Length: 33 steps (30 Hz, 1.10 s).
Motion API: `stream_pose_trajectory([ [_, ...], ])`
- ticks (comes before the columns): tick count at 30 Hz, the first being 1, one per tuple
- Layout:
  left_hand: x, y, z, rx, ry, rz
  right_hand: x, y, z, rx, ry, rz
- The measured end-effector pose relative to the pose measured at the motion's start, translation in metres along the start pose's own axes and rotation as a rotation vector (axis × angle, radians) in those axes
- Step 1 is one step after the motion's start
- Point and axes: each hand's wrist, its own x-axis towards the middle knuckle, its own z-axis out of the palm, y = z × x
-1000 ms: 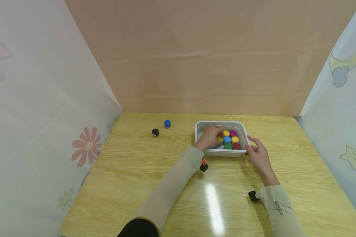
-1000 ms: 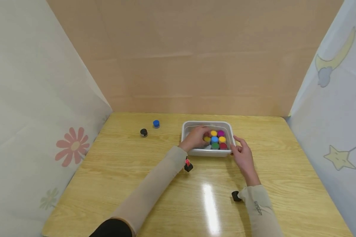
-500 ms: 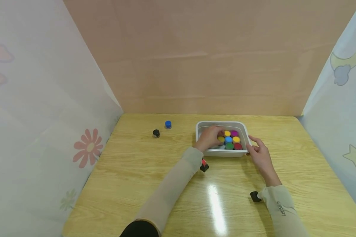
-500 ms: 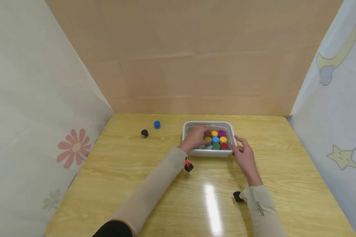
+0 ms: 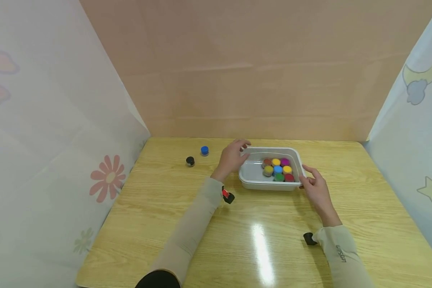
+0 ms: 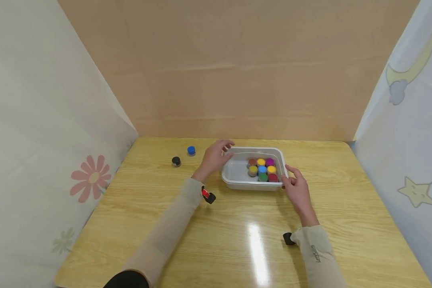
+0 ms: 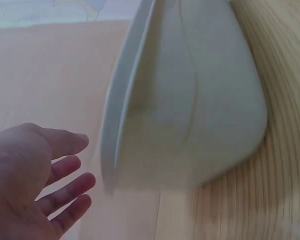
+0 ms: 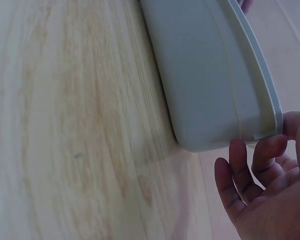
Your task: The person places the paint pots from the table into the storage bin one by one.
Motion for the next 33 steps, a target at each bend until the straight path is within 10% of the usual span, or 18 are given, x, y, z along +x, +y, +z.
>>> stream_pose_trajectory([
  [17, -0.017, -0.114, -0.027, -0.057, 0.146, -0.241, 0.001, 0.002, -0.001, -0.016, 0.021, 0.010],
  [33, -0.014, -0.130, -0.008, 0.056, 0.093, -0.314, 0.002, 0.001, 0.001, -0.010, 0.019, 0.002],
])
